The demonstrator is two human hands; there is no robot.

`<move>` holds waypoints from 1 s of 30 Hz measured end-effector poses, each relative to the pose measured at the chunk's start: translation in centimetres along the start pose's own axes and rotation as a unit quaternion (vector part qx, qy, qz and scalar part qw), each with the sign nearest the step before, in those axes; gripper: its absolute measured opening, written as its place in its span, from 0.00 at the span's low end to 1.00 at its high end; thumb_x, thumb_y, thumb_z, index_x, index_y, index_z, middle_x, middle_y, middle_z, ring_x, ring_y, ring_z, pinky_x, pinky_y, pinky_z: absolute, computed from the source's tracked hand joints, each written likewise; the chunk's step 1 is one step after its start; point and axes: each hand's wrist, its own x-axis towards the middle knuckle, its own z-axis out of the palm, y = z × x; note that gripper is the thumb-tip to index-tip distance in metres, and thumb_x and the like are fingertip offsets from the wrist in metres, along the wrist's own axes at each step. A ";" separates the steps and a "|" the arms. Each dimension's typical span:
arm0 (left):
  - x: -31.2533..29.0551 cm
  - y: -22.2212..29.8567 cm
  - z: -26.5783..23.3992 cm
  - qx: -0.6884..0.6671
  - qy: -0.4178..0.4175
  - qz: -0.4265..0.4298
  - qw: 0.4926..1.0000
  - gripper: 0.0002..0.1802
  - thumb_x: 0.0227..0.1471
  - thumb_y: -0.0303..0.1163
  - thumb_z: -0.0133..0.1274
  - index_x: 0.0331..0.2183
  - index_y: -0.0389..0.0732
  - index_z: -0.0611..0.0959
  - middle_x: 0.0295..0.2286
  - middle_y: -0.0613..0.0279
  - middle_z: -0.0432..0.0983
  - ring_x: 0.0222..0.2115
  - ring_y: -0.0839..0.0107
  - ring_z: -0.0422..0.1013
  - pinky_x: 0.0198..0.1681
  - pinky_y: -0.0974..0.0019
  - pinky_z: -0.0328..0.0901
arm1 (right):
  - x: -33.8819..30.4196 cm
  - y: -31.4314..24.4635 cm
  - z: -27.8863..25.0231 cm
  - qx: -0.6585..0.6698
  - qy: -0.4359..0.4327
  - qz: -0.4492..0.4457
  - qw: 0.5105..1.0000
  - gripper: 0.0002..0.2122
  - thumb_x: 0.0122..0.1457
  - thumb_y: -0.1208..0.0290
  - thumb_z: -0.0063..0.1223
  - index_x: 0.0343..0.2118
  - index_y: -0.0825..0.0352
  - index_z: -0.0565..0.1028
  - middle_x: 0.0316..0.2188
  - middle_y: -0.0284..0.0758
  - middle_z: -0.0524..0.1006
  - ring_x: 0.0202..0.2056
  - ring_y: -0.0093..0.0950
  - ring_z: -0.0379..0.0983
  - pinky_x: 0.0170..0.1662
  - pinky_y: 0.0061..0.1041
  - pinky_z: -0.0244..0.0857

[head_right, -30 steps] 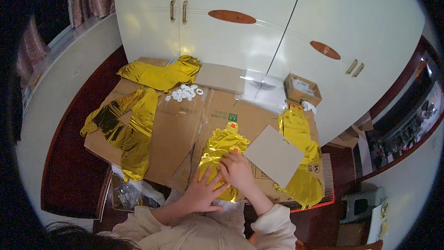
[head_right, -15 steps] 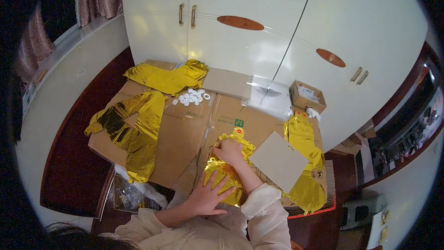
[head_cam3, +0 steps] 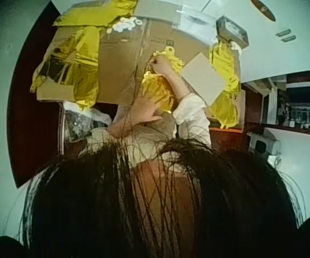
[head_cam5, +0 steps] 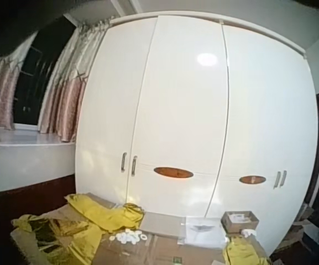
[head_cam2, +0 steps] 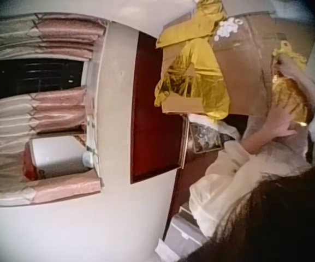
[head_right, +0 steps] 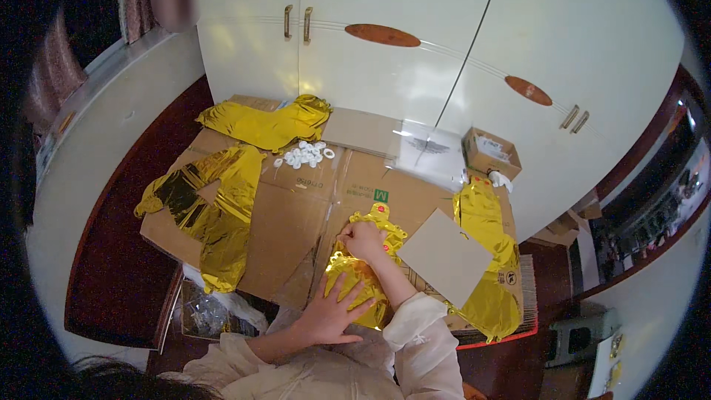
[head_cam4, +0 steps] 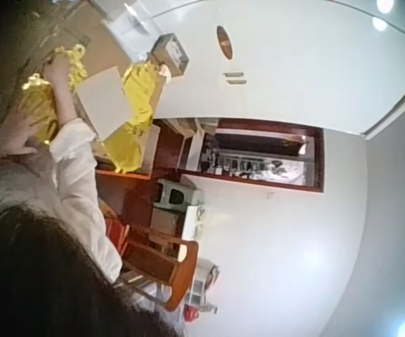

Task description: The recorder is manually wrapping cardboard sheets in gold foil and organizing them on top of a shipping box.

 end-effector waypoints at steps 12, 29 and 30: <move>0.1 0.0 -0.1 -0.009 0.007 0.000 1.000 0.48 0.44 0.68 0.52 0.63 0.58 0.63 0.62 0.48 0.53 0.62 0.35 0.46 0.59 0.23 0.39 | -1.2 -0.6 1.0 0.005 0.073 -0.007 0.997 0.06 0.50 0.59 0.62 0.27 0.54 0.83 0.29 0.29 0.80 0.43 0.33 0.70 0.43 0.42 0.51; 0.0 -0.2 0.4 -0.023 0.005 0.003 1.000 0.49 0.42 0.66 0.55 0.63 0.58 0.63 0.61 0.45 0.52 0.62 0.31 0.43 0.58 0.20 0.38 | -5.4 -1.0 1.6 -0.106 0.164 -0.180 0.964 0.41 0.35 0.48 0.72 0.54 0.58 0.67 0.51 0.38 0.66 0.52 0.39 0.60 0.53 0.42 0.48; 0.0 -0.2 0.4 -0.023 0.007 0.003 1.000 0.49 0.42 0.66 0.55 0.63 0.58 0.63 0.61 0.46 0.52 0.62 0.31 0.43 0.58 0.21 0.38 | -5.4 -1.0 1.7 -0.107 0.164 -0.172 0.965 0.41 0.35 0.48 0.72 0.54 0.58 0.67 0.51 0.39 0.66 0.52 0.39 0.60 0.53 0.42 0.48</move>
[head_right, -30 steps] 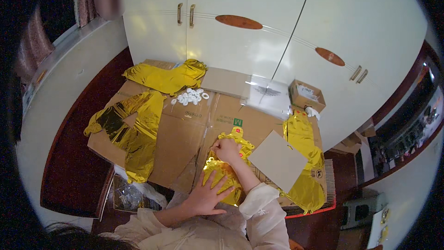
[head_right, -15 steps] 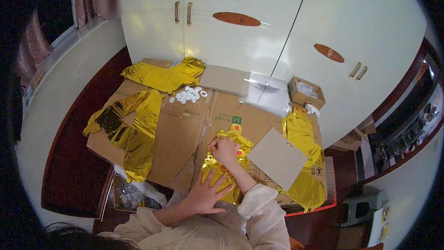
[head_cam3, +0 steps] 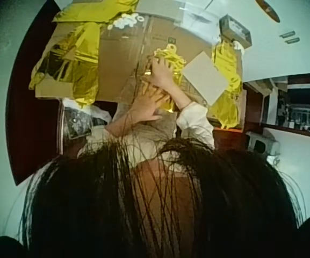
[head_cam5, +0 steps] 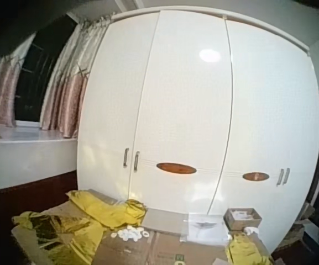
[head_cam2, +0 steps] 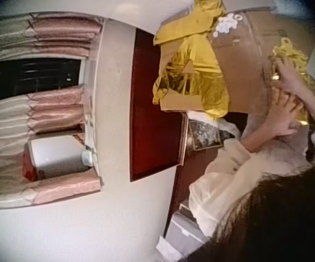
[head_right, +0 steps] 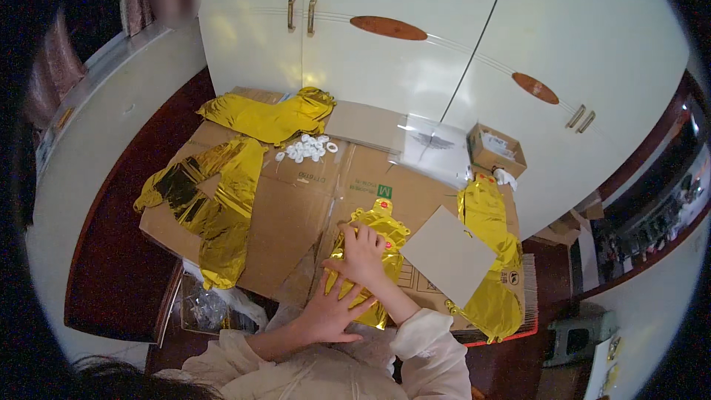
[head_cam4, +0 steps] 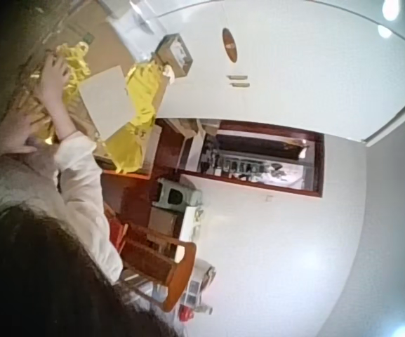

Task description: The recorder is manually wrapping cardboard sheets in gold foil and organizing them on top of a shipping box.

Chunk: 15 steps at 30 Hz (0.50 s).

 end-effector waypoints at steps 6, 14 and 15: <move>0.0 0.0 -0.5 -0.002 0.008 -0.007 1.000 0.49 0.41 0.65 0.57 0.62 0.58 0.64 0.62 0.49 0.53 0.62 0.35 0.44 0.58 0.23 0.40 | 1.3 0.9 0.8 0.020 -0.015 0.048 0.999 0.42 0.35 0.46 0.72 0.56 0.56 0.66 0.52 0.40 0.64 0.54 0.41 0.57 0.53 0.43 0.48; 0.0 0.4 -1.1 -0.005 0.004 -0.015 1.000 0.49 0.40 0.62 0.59 0.62 0.57 0.65 0.62 0.51 0.54 0.61 0.38 0.48 0.59 0.26 0.44 | 3.5 2.2 1.5 0.002 -0.018 0.097 0.995 0.41 0.37 0.40 0.68 0.54 0.57 0.67 0.51 0.41 0.64 0.54 0.40 0.58 0.51 0.44 0.50; 0.0 0.3 -1.0 -0.002 0.004 -0.012 1.000 0.48 0.40 0.63 0.58 0.62 0.57 0.65 0.62 0.51 0.54 0.61 0.37 0.47 0.58 0.24 0.43 | 3.9 2.3 1.6 0.004 -0.011 0.101 0.995 0.41 0.37 0.40 0.68 0.54 0.57 0.67 0.51 0.41 0.64 0.54 0.40 0.59 0.51 0.44 0.50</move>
